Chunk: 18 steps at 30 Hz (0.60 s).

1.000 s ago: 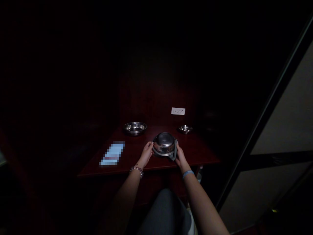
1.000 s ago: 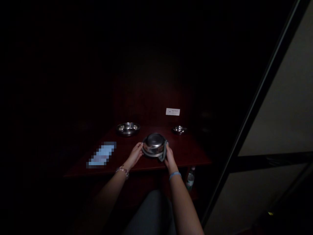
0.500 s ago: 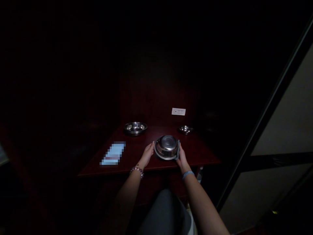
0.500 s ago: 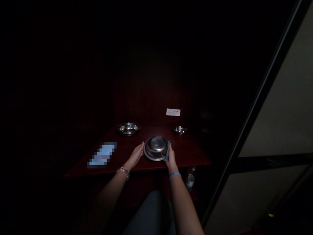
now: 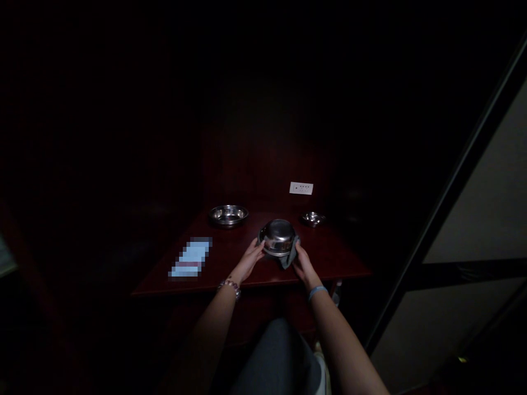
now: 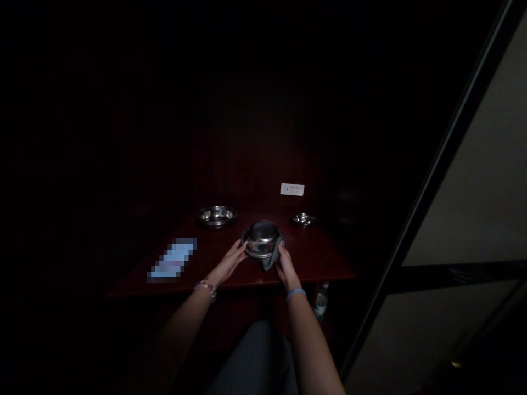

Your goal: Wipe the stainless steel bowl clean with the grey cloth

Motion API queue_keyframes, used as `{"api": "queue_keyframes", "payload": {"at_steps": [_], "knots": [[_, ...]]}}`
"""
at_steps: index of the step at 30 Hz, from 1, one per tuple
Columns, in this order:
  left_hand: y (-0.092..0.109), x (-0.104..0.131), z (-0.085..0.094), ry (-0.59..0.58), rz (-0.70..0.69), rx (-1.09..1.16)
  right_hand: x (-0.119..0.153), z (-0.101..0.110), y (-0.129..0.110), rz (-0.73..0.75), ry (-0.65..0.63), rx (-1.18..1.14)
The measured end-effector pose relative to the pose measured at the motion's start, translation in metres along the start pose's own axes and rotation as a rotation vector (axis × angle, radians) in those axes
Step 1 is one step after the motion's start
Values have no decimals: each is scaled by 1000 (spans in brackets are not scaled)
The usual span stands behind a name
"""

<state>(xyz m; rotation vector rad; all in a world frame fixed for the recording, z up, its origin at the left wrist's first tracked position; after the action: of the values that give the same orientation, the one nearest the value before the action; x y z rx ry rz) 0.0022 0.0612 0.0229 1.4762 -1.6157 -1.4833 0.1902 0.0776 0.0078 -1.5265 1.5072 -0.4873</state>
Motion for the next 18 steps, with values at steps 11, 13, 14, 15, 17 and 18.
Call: {"api": "queue_keyframes", "payload": {"at_steps": [11,13,14,15,17,18], "knots": [[-1,0,2,43,5,-33,2,-5,-4,-21,32,-42],[-1,-1,3,52,-6,-37,2,-6,-4,-23,21,-39],[-2,-2,4,56,-13,-40,2,-6,-3,-20,16,-38],[-2,-2,4,60,-21,-41,2,-6,-3,-15,14,-38],[-3,-3,7,75,-31,-38,3,-5,-3,-5,11,-35],[-4,-3,8,86,-33,-32,3,-5,-3,-5,9,-31]]}}
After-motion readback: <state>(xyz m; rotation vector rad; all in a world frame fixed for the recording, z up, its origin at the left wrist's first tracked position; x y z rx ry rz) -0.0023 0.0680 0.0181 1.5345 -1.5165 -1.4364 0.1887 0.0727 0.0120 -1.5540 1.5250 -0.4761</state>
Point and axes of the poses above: each hand's wrist, its own x-axis away from the middle knuckle, its own z-axis out of the back of the hand, y = z × x, the point moved 5 cm from there along -x, towards the middle knuckle, and after that the axes turned 13 degrees about -y, right-handed, at the moved point
